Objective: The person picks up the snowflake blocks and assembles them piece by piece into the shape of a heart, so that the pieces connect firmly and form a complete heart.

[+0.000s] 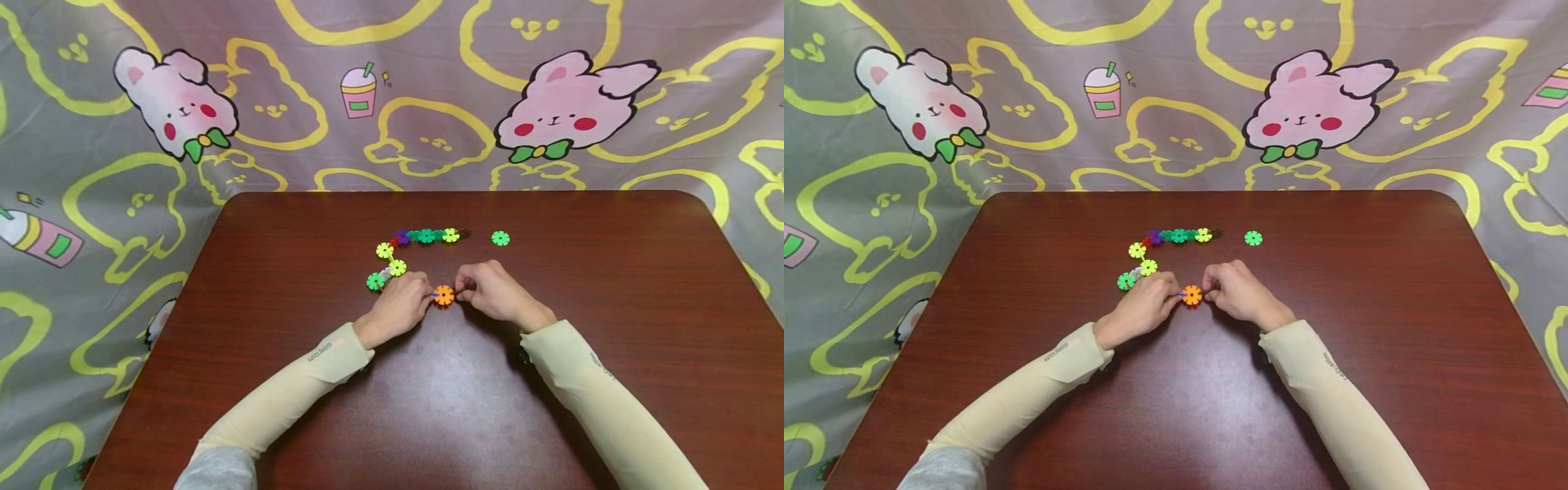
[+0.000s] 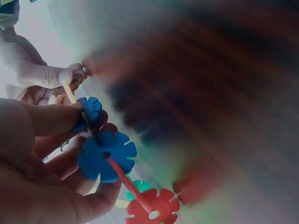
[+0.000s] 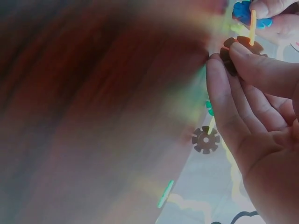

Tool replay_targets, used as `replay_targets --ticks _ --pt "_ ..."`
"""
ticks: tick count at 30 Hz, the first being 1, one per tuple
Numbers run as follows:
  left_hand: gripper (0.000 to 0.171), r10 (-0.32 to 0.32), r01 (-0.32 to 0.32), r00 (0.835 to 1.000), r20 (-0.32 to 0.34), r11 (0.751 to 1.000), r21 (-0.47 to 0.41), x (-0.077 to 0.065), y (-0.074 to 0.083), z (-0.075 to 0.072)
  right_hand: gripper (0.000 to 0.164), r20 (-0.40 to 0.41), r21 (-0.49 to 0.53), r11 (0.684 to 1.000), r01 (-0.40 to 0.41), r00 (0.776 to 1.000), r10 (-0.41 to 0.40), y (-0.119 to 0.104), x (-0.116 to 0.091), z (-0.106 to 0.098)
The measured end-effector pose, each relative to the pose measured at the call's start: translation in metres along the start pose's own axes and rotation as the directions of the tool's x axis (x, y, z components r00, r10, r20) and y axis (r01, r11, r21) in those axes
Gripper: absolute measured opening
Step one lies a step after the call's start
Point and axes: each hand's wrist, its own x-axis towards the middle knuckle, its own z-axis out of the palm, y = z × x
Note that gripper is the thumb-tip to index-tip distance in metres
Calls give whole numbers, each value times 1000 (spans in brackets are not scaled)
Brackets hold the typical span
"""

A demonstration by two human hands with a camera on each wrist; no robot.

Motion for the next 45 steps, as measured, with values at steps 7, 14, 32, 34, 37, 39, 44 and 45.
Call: replay_targets --ticks 7,14,32,34,37,39,44,45 --pt "11 -23 23 1000 -4 1000 2 1 1 1 17 -2 -9 1000 4 1000 -4 -2 0 1" --pt "11 -55 55 998 17 998 -19 1 2 1 18 -2 -19 1000 8 1000 -8 -2 -1 2" --pt "13 -96 97 994 56 995 -12 1 2 -1 14 50 -23 1000 -15 999 16 -7 3 0" --pt "12 -89 89 995 52 996 -5 1 2 -1 14 91 -6 999 -31 995 32 -6 4 -3" --pt "12 -78 78 996 42 997 17 0 2 -1 19 145 35 997 -67 988 61 -1 5 -10" --pt "12 -75 74 997 33 997 31 0 2 -1 22 155 50 994 -93 984 84 5 5 -16" --pt "14 -66 65 998 7 997 28 -1 1 0 19 63 -17 986 -163 984 164 25 4 -33" --pt "15 -60 60 998 0 998 25 -1 1 0 19 45 -35 982 -186 981 188 29 4 -36"
